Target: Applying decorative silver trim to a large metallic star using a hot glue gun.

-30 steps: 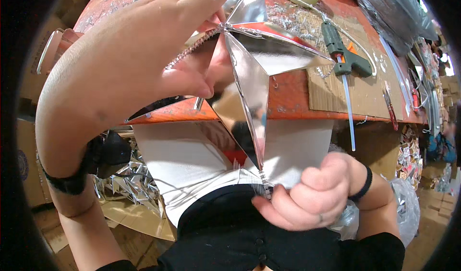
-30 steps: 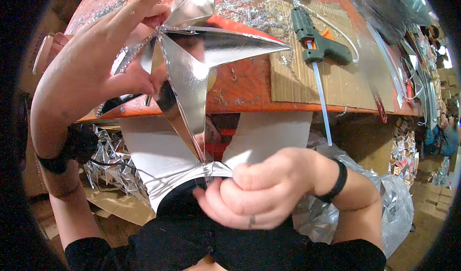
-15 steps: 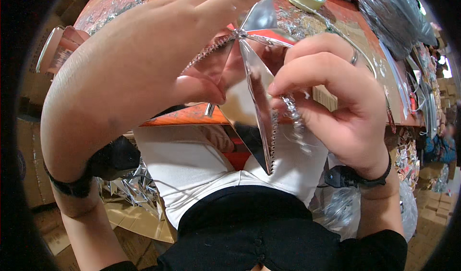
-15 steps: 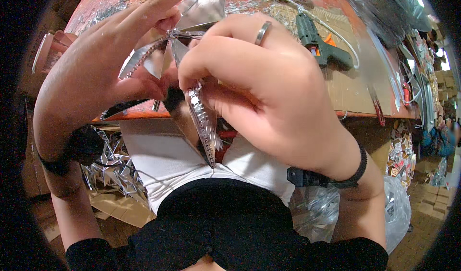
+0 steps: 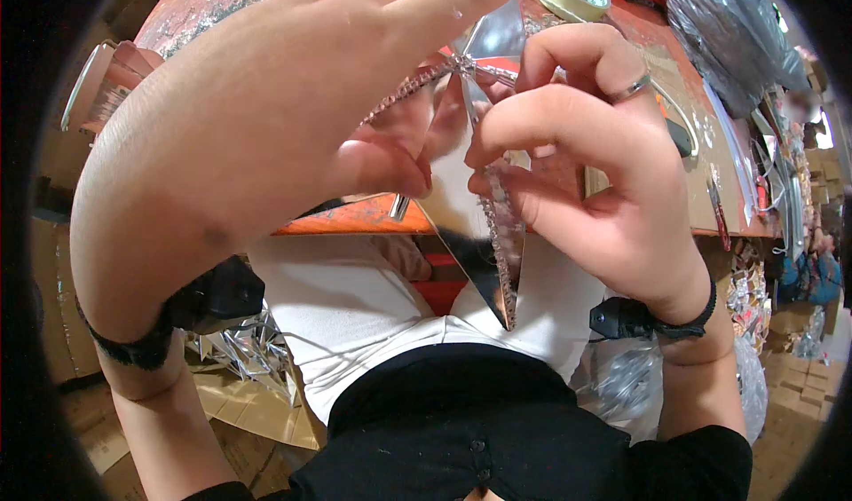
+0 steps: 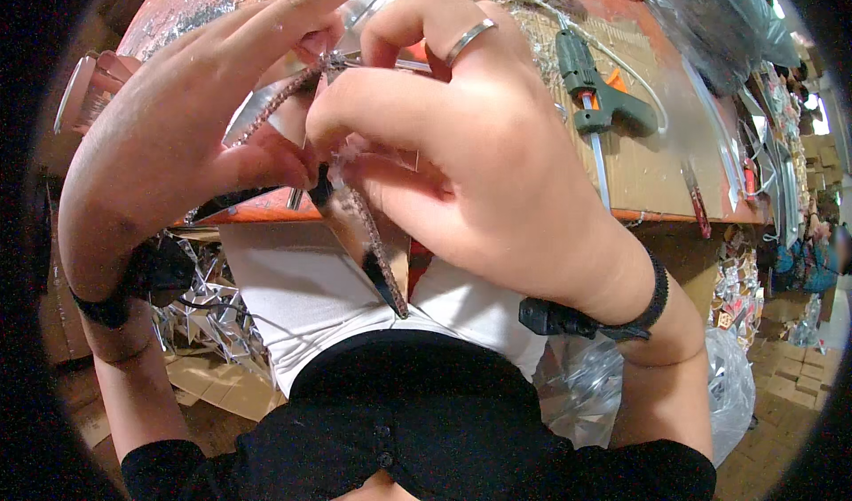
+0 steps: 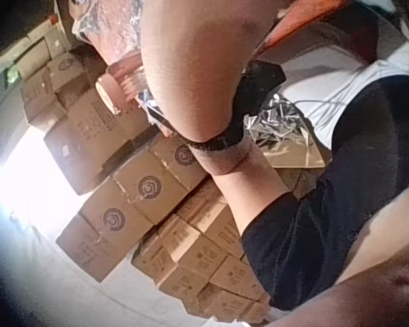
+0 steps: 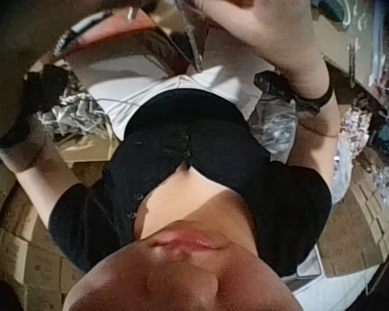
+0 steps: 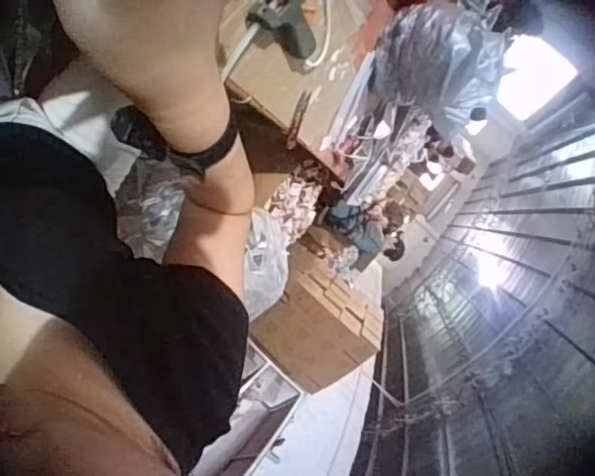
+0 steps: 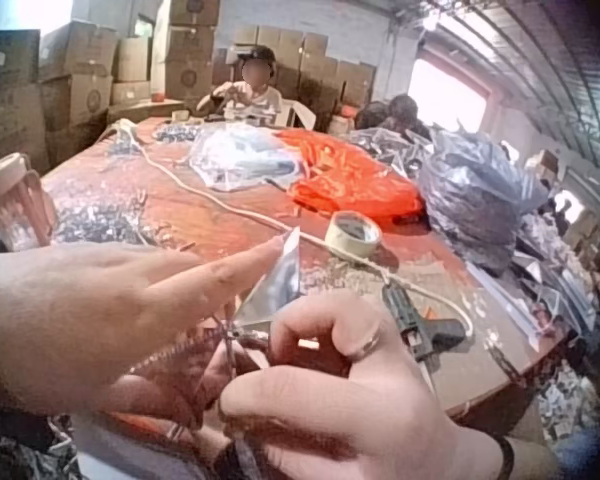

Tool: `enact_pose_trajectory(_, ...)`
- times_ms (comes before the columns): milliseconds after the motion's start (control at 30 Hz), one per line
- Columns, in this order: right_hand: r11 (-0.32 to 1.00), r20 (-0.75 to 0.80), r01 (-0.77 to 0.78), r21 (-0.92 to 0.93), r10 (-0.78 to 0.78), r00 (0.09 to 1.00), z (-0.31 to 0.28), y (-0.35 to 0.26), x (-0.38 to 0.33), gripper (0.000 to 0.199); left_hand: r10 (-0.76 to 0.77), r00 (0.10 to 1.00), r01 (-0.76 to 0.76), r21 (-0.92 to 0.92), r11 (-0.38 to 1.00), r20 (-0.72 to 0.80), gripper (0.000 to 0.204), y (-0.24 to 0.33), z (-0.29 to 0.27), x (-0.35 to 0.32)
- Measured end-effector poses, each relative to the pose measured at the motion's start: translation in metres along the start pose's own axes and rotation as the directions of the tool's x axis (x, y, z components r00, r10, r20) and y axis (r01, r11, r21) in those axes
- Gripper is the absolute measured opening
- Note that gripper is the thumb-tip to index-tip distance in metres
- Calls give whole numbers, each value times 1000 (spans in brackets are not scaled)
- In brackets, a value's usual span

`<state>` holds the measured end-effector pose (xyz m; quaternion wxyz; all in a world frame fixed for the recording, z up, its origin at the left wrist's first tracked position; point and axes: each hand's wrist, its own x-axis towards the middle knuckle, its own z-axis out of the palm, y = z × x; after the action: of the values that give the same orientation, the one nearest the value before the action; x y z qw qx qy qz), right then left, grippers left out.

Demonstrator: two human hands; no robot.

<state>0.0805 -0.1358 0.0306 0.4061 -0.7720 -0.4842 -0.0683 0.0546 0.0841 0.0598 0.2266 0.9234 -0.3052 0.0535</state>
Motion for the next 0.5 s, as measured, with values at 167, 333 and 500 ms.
enact_pose_trajectory(167,979,-32,-174,102,179,983,-3,-9,2,19,7,1000,-7,-8,1000,-8,91,-3,2,3)
enact_pose_trajectory(333,985,-45,-156,75,160,986,-5,-2,15,14,-3,1000,3,-3,1000,-14,90,1,-2,-6)
enact_pose_trajectory(500,986,-77,-159,45,163,984,1,-9,22,19,-9,1000,9,-9,1000,-15,89,-1,0,3)
